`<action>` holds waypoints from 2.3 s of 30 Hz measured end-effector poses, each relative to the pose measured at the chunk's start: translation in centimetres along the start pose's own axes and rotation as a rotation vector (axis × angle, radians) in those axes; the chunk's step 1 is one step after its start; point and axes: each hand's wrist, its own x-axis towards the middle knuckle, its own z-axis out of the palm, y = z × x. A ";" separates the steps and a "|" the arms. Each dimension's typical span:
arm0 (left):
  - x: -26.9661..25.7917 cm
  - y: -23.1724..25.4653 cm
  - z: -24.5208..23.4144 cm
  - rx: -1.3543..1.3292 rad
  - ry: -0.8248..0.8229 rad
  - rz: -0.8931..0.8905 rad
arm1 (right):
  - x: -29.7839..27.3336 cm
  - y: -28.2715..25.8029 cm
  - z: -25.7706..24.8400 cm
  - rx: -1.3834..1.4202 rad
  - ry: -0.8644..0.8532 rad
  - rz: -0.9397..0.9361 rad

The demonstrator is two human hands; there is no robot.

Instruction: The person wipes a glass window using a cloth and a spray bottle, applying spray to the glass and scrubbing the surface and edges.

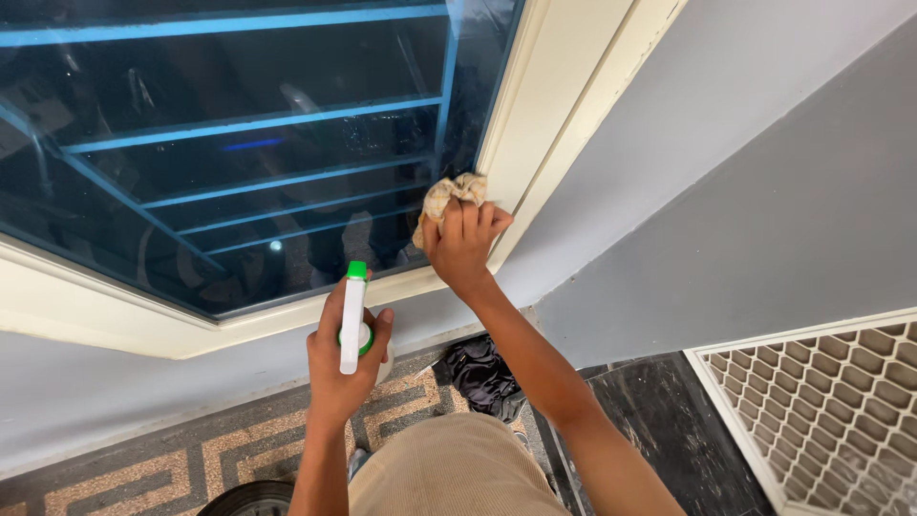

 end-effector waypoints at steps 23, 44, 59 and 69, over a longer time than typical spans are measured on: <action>0.4 -0.3 -0.3 0.012 -0.027 -0.019 | -3.5 -0.1 0.6 0.052 -0.048 -0.010; -0.5 -3.0 -0.3 0.008 -0.009 -0.063 | -1.8 0.0 0.8 0.036 -0.001 0.023; -3.9 -5.6 1.0 -0.019 0.045 -0.127 | -0.2 -0.3 0.4 0.072 0.011 0.044; -4.2 -5.0 0.5 0.026 0.088 -0.081 | 0.2 -0.9 1.4 0.082 0.051 0.007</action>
